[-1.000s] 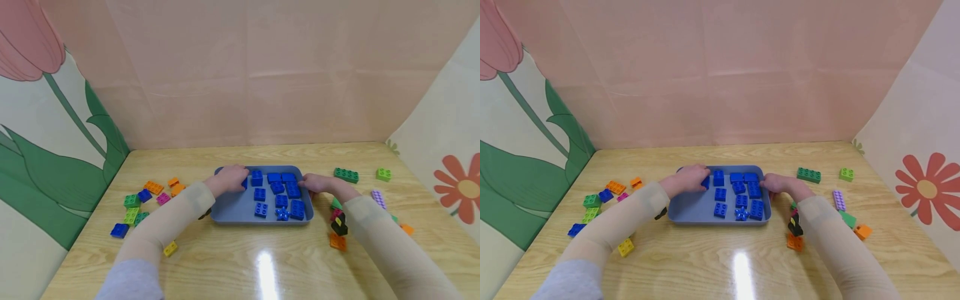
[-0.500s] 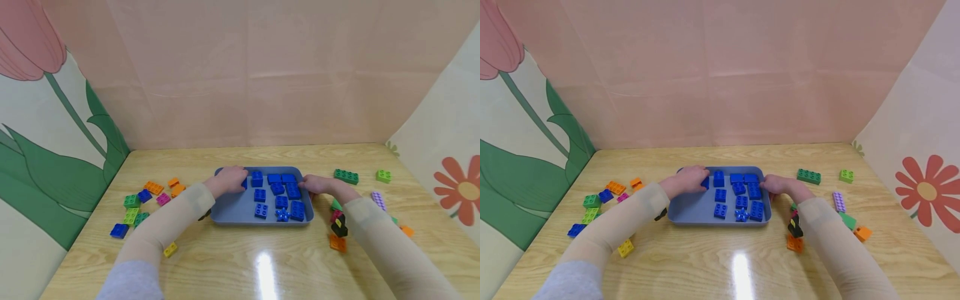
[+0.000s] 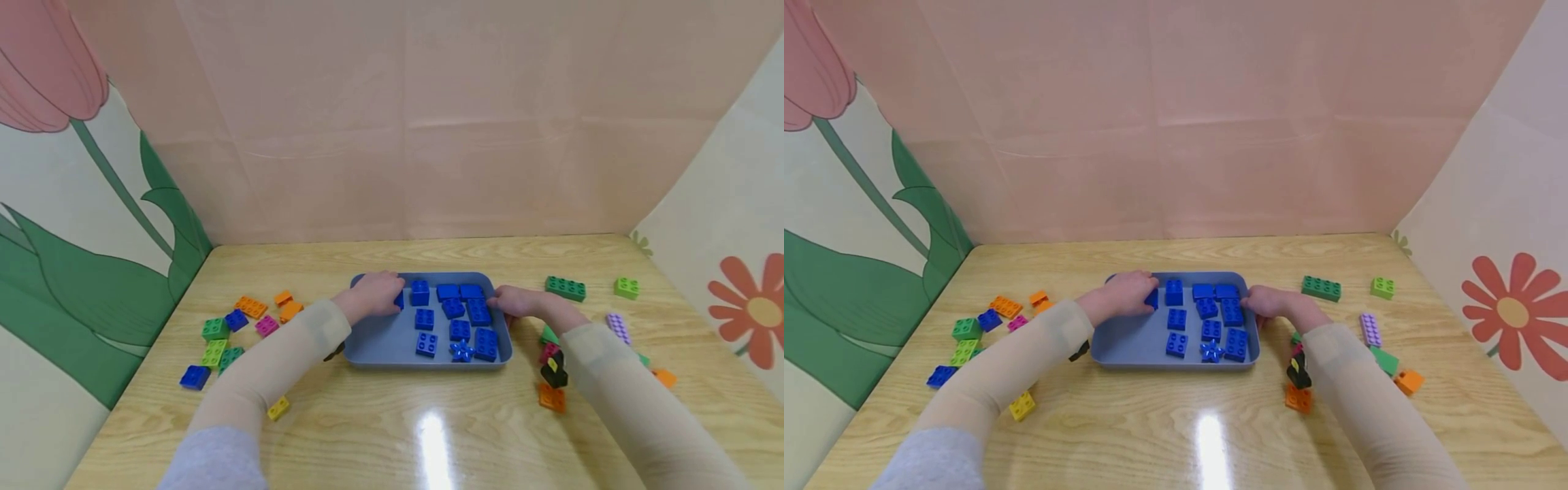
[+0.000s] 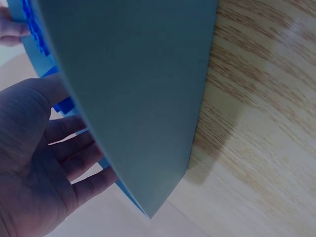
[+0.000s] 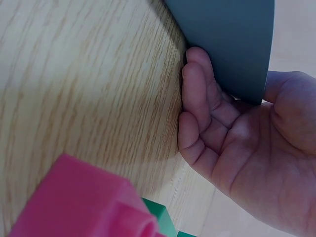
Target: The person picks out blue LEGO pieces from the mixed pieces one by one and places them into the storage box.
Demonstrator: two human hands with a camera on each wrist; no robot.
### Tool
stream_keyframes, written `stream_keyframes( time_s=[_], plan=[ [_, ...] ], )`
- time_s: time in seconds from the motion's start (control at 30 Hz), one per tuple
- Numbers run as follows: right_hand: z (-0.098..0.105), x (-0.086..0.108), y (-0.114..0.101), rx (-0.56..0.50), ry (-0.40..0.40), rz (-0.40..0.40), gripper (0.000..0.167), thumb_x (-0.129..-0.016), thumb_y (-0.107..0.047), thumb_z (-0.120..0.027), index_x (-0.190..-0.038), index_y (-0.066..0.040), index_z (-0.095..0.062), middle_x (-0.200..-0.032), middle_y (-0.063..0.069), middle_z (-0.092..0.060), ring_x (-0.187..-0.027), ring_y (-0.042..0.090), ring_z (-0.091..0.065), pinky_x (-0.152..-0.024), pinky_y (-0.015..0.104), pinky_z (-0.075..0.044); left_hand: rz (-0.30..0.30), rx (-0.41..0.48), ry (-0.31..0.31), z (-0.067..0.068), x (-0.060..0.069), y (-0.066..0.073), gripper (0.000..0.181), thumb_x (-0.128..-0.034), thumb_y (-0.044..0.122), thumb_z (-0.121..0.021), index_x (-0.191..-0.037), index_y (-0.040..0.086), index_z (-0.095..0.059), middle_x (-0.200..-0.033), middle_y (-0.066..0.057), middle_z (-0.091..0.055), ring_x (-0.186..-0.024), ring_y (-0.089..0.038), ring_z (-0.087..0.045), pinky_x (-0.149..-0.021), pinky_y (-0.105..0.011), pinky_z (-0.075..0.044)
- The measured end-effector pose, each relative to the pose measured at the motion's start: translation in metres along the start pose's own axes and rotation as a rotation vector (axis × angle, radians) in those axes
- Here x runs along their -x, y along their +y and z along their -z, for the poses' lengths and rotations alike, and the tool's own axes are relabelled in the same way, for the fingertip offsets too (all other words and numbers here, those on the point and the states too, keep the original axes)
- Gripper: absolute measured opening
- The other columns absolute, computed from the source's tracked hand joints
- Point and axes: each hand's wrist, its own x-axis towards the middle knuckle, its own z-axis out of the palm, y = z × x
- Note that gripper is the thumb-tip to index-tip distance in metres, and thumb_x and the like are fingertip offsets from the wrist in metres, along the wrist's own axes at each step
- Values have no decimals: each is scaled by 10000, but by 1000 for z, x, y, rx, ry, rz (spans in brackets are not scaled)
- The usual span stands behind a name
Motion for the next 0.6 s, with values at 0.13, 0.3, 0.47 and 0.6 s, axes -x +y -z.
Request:
stream_keyframes(
  time_s=[0.13, 0.3, 0.47, 0.6],
  plan=[
    [1, 0, -1, -3, 0, -6, 320, -1046, -164, -327, -1094, 77, -533, -792, 65, -621, -712, 204, -595, -680, 338, -485, 2, 2, 3, 1, 2, 0, 418, -913, 348, -677, -1224, 78, -606, -1107, -53, -617, -968, -161, -575, -818, -314, -502],
    [1, 1, -3, -12, 0, -5, 316, -1047, -167, -332, -1089, 74, -532, -793, 65, -612, -720, 210, -587, -688, 340, -478, -6, 14, 24, 5, 7, -1, 434, -907, 350, -684, -1230, 73, -599, -1110, -58, -617, -974, -163, -578, -805, -308, -506],
    [-1, 1, -4, -9, 4, -4, 311, -1048, -174, -337, -1072, 64, -535, -792, 67, -608, -726, 216, -582, -695, 343, -469, -7, 25, 63, 8, 22, -5, 435, -894, 352, -699, -1210, 65, -614, -1113, -66, -622, -975, -176, -591, -809, -321, -511],
    [-2, 0, -4, -10, 3, -2, 306, -1047, -173, -340, -1061, 60, -539, -784, 65, -608, -723, 219, -583, -695, 348, -472, 6, 63, 119, 9, 43, -10, 466, -895, 353, -694, -1243, 55, -608, -1227, -97, -612, -1101, -228, -585, -898, -369, -497]
  ],
)
